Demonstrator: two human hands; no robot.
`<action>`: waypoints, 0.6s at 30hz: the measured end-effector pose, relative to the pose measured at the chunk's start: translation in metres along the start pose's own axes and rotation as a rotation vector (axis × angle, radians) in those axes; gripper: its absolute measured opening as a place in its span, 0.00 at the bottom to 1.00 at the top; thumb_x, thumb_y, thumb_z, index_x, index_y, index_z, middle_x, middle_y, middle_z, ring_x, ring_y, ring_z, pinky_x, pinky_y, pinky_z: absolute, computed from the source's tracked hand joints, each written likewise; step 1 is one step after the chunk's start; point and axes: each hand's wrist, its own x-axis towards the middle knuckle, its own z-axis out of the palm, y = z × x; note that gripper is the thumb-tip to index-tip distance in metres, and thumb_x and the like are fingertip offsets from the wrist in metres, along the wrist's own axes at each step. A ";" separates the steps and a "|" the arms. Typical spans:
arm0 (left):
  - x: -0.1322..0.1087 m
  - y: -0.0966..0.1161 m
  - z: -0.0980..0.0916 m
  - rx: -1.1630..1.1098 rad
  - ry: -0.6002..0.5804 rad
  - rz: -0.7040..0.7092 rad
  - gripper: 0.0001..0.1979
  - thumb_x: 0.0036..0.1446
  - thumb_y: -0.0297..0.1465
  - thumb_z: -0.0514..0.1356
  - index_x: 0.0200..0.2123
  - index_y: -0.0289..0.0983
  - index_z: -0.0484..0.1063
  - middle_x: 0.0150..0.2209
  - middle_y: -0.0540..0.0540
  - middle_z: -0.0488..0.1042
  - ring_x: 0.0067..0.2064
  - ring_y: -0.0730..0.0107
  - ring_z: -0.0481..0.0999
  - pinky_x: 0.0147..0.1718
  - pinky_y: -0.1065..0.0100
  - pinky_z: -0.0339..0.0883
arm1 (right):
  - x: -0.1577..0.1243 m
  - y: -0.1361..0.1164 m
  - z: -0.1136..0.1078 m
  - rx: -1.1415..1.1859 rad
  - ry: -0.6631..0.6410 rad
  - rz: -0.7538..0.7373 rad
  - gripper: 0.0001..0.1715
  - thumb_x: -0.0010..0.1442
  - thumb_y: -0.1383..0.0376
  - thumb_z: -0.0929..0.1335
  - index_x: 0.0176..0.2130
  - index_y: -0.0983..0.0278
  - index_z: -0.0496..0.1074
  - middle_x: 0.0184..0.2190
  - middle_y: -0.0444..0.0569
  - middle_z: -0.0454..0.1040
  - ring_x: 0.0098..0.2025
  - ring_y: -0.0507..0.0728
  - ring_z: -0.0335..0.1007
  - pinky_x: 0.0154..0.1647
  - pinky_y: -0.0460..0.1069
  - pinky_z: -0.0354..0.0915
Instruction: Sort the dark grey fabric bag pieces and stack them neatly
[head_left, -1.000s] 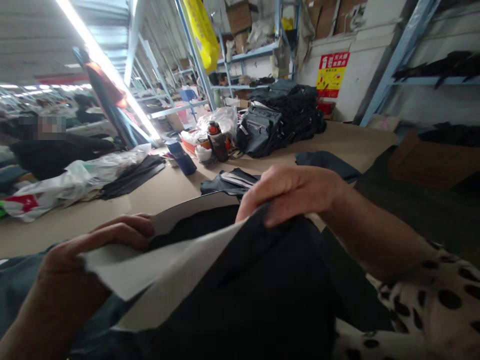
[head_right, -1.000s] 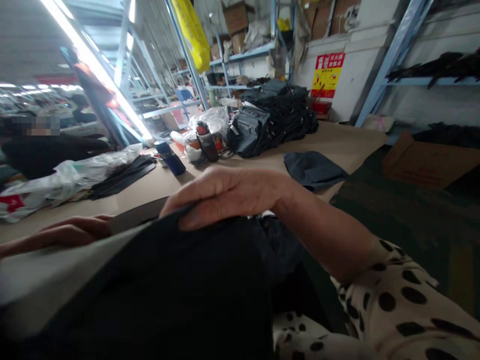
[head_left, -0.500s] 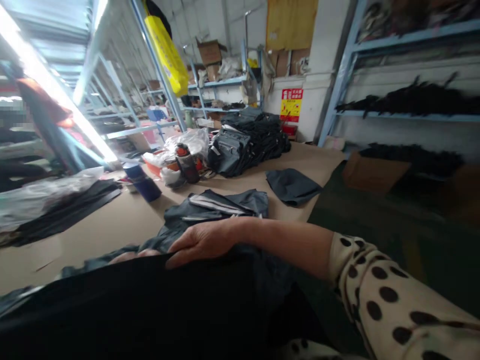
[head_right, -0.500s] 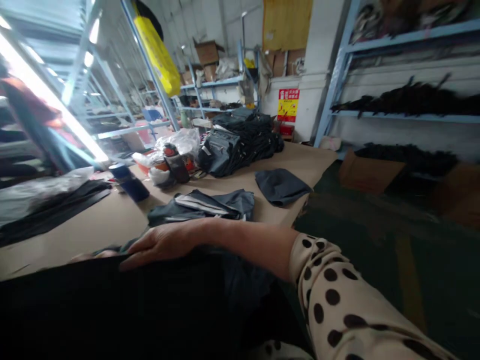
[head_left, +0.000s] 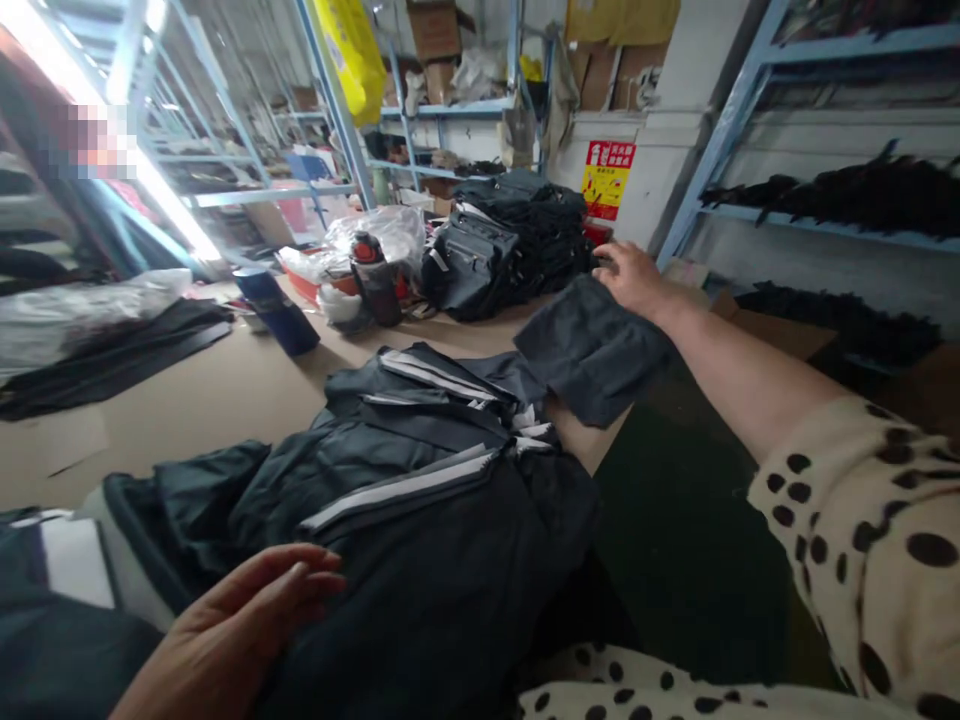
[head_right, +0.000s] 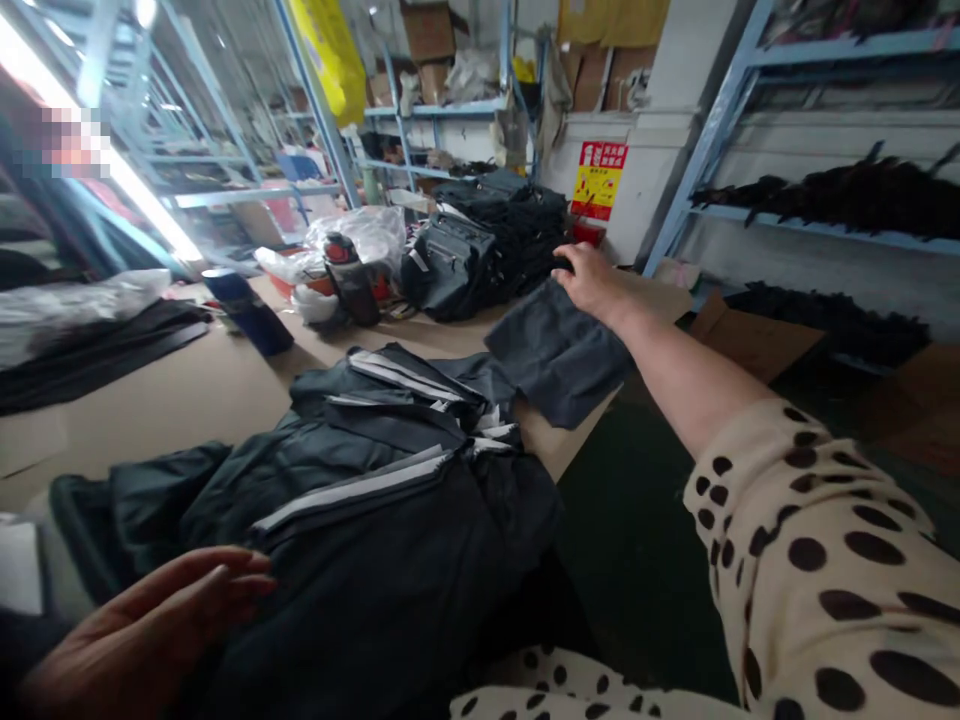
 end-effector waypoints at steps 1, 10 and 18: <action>-0.002 -0.001 0.005 0.035 -0.084 -0.029 0.25 0.22 0.38 0.74 0.29 0.35 0.77 0.34 0.39 0.78 0.34 0.56 0.76 0.28 0.69 0.73 | -0.013 -0.023 0.015 0.032 -0.067 -0.106 0.14 0.59 0.69 0.64 0.45 0.72 0.70 0.42 0.55 0.70 0.45 0.53 0.64 0.51 0.51 0.56; -0.009 -0.027 0.049 -0.057 -0.204 -0.165 0.15 0.49 0.24 0.62 0.43 0.29 0.68 0.36 0.36 0.76 0.30 0.66 0.77 0.28 0.70 0.72 | -0.168 -0.203 0.154 -0.138 -0.670 -0.783 0.16 0.58 0.60 0.67 0.43 0.68 0.68 0.41 0.55 0.69 0.42 0.60 0.66 0.40 0.54 0.66; 0.013 -0.042 0.062 -0.320 -0.194 -0.209 0.11 0.53 0.21 0.58 0.41 0.27 0.64 0.38 0.28 0.74 0.31 0.62 0.78 0.33 0.66 0.75 | -0.146 -0.195 0.181 -0.135 -0.847 -0.590 0.11 0.59 0.63 0.64 0.41 0.65 0.70 0.38 0.53 0.74 0.40 0.59 0.71 0.36 0.50 0.66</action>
